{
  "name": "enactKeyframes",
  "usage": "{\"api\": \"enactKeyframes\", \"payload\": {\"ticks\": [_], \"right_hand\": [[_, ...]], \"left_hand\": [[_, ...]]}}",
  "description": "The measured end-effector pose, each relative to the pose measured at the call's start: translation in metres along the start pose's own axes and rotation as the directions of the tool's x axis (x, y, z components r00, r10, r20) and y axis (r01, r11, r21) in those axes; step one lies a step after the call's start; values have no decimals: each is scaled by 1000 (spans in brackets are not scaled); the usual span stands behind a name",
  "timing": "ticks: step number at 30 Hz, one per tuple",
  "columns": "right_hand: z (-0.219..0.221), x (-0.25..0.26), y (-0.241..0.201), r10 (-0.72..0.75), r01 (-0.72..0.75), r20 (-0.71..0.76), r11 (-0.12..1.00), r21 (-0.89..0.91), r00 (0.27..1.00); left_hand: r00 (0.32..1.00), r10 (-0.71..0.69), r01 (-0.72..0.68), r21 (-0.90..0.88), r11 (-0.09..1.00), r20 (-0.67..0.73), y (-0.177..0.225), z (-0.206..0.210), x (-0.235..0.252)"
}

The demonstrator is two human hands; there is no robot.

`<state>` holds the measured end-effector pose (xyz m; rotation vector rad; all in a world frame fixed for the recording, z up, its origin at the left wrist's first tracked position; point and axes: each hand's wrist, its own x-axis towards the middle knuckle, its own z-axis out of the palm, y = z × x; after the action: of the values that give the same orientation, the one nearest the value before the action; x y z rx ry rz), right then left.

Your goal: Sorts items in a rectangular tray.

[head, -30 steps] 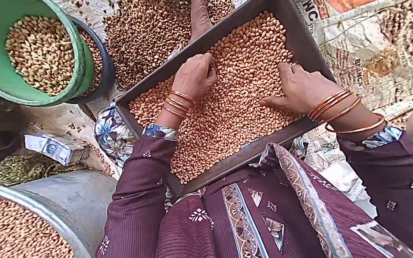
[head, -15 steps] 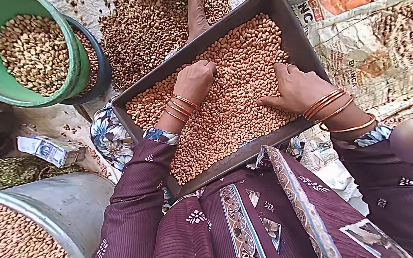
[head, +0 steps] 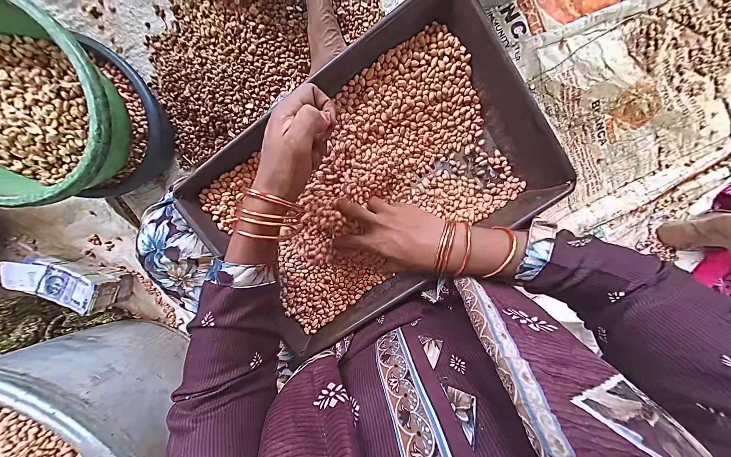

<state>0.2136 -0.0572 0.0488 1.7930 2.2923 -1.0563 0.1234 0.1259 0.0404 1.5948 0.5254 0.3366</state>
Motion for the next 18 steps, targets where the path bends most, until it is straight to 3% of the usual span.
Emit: {"api": "enactKeyframes", "payload": {"ticks": [2,6,10,13,18], "right_hand": [[5,-14,8,-88,88,26,996,-11,996],[-19,-49,46,38,-45,-117,997,-57,992],[-62,-74,69,140,-157,-317,987,-30,938],[-80,-86,69,153,-168,-395,986,-3,906],[-79,-88,70,191,-235,-385,969,-71,903]], "left_hand": [[996,-68,76,-182,980,52,1,-6,-18],[978,-187,203,-229,952,88,-5,-11,-51],[991,-79,67,117,991,108,-18,0,-47],[982,28,-106,430,897,185,-19,16,-53],[940,129,-296,567,769,315,-27,41,-62]]}}
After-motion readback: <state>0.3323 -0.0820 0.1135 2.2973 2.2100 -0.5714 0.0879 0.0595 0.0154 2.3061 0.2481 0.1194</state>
